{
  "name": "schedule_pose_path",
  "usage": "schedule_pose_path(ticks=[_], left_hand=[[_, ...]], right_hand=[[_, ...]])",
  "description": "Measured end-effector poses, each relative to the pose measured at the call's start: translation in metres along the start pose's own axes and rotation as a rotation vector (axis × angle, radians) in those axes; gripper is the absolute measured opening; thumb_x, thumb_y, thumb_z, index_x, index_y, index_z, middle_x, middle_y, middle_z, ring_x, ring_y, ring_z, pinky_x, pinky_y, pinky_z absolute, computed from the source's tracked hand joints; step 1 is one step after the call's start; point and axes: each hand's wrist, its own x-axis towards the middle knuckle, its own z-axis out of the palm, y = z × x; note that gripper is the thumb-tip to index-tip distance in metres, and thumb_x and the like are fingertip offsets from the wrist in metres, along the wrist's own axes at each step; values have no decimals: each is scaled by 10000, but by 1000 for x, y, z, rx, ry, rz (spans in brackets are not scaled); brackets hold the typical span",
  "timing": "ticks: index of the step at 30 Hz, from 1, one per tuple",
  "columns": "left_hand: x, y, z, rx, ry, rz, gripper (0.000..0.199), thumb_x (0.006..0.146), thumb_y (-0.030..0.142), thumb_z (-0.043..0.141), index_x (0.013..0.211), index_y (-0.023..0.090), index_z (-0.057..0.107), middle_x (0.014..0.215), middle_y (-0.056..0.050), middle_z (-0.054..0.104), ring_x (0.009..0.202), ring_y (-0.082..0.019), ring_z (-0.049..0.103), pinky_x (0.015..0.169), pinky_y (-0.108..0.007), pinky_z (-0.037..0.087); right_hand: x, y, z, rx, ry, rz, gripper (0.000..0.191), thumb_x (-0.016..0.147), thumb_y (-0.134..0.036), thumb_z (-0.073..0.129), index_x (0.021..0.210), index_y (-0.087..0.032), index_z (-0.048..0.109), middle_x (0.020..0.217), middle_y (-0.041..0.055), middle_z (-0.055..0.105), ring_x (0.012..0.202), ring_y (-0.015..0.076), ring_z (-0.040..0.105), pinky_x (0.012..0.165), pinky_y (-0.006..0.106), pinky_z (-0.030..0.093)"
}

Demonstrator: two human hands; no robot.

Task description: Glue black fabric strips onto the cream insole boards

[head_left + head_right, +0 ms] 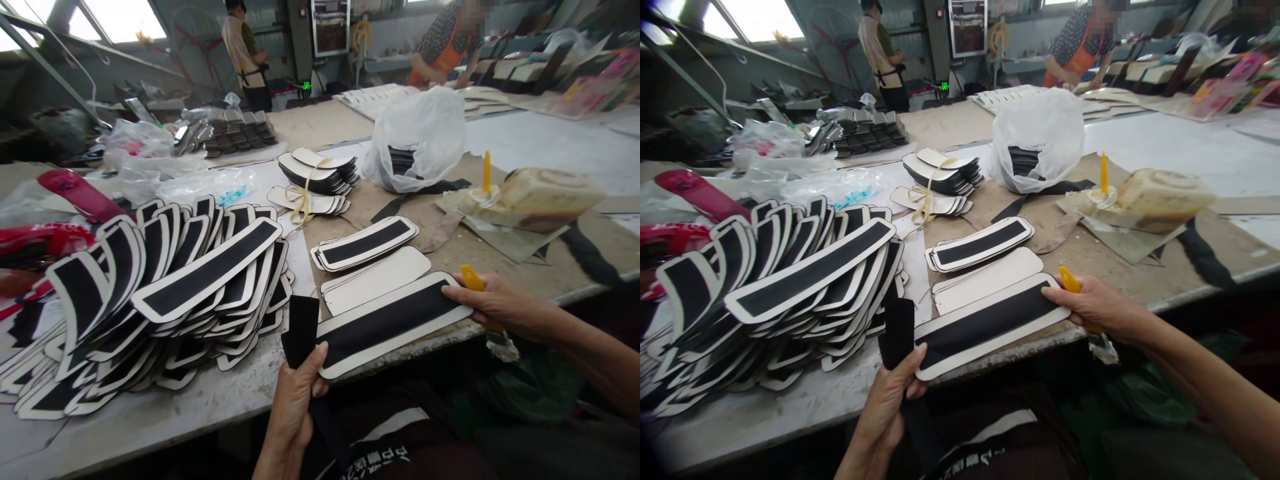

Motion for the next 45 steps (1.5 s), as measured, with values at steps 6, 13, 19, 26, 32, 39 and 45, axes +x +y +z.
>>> schedule_pose_path(ticks=[6,13,19,26,32,39,45], left_hand=[[2,-7,-7,-176,-67,-89,456,605,294,801,552,187,361,379,129,255,353,-2,188,378,-167,171],[-2,-7,-10,-150,-40,-61,491,637,309,780,537,201,312,415,123,238,380,-14,212,390,-179,211],[1,-8,-11,25,26,24,488,665,376,747,536,213,306,426,102,274,401,-36,261,402,-199,236],[9,-6,-12,26,113,-16,551,568,390,808,571,224,283,422,122,253,403,-27,214,402,-195,259],[11,-5,-10,62,139,-12,600,542,411,818,567,235,245,416,125,225,403,-22,208,398,-193,273],[5,2,-2,25,166,-13,463,527,363,831,639,188,417,472,107,342,402,-27,291,383,-173,290],[7,2,-3,-132,151,-103,438,488,305,867,635,163,479,454,109,384,374,-10,286,357,-148,305]], right_hand=[[-6,17,8,263,-27,-68,427,719,-575,648,708,-213,423,450,-102,283,410,55,236,409,209,214],[-8,17,14,230,-59,-73,424,749,-573,621,741,-209,404,488,-104,304,431,57,249,430,212,192],[0,17,14,-6,-19,-84,427,784,-593,558,726,-196,413,482,-98,365,419,54,320,426,206,223],[5,14,16,-41,-67,-62,424,751,-599,570,704,-200,434,440,-92,384,378,56,327,388,205,229],[7,11,17,-66,-70,-107,393,759,-571,570,711,-199,453,492,-79,406,408,66,354,395,209,277],[10,10,15,-72,-80,-160,351,772,-509,610,734,-182,489,568,-65,440,479,70,395,451,205,325],[6,11,15,351,-173,-93,378,769,-506,644,745,-185,447,480,-107,319,411,29,228,403,174,181]])
